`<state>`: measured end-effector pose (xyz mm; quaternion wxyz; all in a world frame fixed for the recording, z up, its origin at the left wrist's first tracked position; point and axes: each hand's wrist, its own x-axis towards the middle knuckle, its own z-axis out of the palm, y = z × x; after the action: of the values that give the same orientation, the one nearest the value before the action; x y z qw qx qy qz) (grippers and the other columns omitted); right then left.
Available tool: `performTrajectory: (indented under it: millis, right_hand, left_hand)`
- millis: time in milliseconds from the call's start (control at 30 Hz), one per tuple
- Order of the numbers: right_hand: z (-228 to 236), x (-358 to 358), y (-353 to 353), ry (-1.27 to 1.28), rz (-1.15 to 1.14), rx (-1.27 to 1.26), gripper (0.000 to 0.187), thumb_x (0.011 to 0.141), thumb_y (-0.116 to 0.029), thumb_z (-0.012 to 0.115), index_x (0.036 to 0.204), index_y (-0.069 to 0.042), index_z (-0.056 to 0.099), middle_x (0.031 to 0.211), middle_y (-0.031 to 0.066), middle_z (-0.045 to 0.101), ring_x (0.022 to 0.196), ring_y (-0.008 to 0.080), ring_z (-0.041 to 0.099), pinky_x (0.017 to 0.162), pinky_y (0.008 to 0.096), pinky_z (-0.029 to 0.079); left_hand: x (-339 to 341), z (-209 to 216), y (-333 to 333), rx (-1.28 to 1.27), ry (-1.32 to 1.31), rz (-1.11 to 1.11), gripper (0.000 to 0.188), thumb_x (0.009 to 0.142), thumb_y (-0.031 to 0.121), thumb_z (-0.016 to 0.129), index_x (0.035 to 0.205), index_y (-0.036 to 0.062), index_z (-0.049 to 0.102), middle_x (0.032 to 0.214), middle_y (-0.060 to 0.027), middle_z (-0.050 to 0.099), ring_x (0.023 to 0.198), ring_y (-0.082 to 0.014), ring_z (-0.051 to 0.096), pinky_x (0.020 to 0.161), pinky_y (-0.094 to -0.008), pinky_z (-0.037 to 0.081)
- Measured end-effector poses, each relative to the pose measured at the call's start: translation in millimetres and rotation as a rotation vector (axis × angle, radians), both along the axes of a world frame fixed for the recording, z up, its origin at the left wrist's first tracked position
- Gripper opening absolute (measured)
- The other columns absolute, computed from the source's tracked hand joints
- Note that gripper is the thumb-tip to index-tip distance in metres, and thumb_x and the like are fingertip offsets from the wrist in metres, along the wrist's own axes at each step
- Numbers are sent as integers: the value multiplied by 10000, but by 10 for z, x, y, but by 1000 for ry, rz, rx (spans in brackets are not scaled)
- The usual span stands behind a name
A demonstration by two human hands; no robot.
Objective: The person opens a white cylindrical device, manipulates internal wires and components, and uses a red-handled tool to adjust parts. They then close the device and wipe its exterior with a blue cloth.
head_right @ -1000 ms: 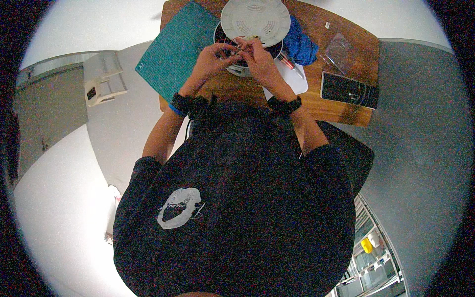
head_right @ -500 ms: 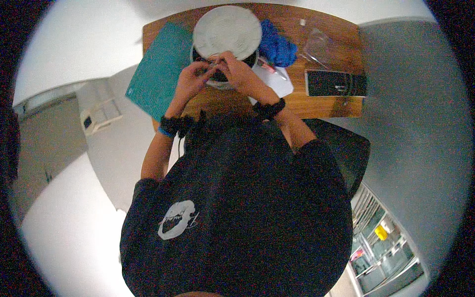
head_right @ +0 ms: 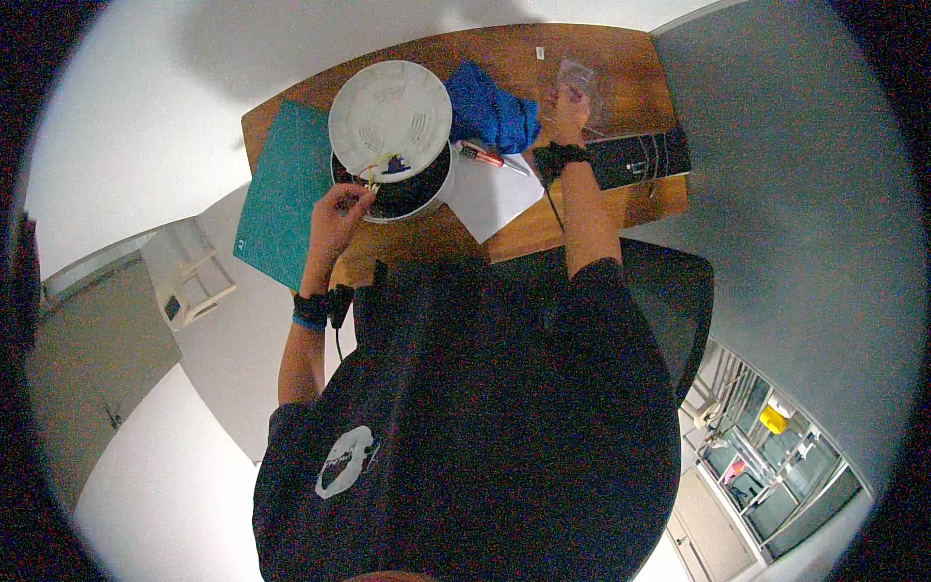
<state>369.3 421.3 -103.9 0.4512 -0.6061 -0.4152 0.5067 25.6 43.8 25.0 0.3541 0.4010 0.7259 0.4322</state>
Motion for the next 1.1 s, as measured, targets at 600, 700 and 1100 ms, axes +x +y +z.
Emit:
performTrajectory:
  millis: [600,700,1100]
  right_hand:
    - [-856,840,408,-1274,632,24,193,787,-223,841,873,-69,763,958,211,747,948,405,718,807,495,567]
    - [-1078,926,410,-1239,626,43,197,758,-210,852,820,-49,757,892,219,745,896,415,722,777,497,564]
    - [-107,314,43,-851,562,243,188,960,-182,698,1017,-5,720,864,131,750,807,242,724,714,388,563]
  left_hand:
    - [-21,244,152,1,-55,5,160,915,166,811,993,39,752,983,-45,716,746,-114,609,690,-272,499]
    - [2,306,180,-9,-28,-13,163,913,172,812,1000,46,755,983,-48,718,751,-122,615,696,-280,504]
    - [-2,243,130,-44,-46,-29,237,924,233,802,1058,44,752,1010,-95,743,824,-181,697,715,-323,548]
